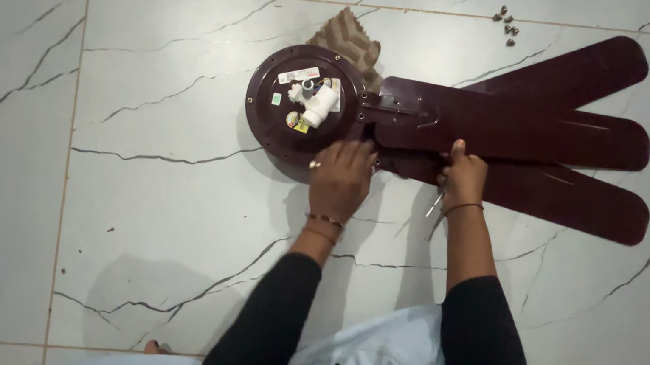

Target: The person attaches three maroon fan blades to a ceiling fan motor housing using a screwdriver. They sequentially align each blade, insert screws, and tighten them to secure the blades to the central hub.

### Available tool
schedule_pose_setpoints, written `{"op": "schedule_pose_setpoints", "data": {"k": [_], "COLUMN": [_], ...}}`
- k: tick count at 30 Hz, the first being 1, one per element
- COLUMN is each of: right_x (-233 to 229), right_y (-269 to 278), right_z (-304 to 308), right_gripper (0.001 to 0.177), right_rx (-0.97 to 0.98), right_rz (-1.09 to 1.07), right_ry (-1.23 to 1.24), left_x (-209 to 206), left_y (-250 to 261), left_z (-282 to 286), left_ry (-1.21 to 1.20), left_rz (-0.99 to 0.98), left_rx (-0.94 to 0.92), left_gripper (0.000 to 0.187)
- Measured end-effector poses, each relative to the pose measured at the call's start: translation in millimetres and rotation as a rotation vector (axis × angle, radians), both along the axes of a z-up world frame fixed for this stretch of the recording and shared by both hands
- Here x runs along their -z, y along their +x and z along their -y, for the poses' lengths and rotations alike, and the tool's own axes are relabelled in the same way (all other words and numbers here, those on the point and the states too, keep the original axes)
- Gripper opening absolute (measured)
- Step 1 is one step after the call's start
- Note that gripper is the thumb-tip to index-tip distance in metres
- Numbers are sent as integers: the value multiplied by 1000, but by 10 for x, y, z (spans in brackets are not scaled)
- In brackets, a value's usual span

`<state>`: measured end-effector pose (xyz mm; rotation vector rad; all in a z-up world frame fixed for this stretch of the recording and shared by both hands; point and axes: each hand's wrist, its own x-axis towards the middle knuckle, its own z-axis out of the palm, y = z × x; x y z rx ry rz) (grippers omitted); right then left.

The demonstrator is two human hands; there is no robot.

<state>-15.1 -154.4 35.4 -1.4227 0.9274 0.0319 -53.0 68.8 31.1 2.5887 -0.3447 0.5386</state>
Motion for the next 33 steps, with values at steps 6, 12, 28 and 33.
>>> {"op": "schedule_pose_setpoints", "data": {"k": [6, 12, 28, 33], "right_x": [-285, -219, -6, -208], "right_y": [-8, 16, -19, -14], "right_z": [-2, -9, 4, 40], "right_gripper": [39, 37, 38, 48], "right_rx": [-113, 7, -46, -260], "right_rz": [-74, -17, -59, -325], "right_ry": [-48, -35, -33, -404], "left_x": [85, 299, 357, 380], "left_y": [440, 272, 296, 286], "left_z": [-269, -480, -457, -460], "left_ry": [620, 612, 637, 655], "left_rz": [271, 280, 310, 294], "left_rx": [255, 260, 193, 199], "left_gripper": [57, 41, 61, 65]}}
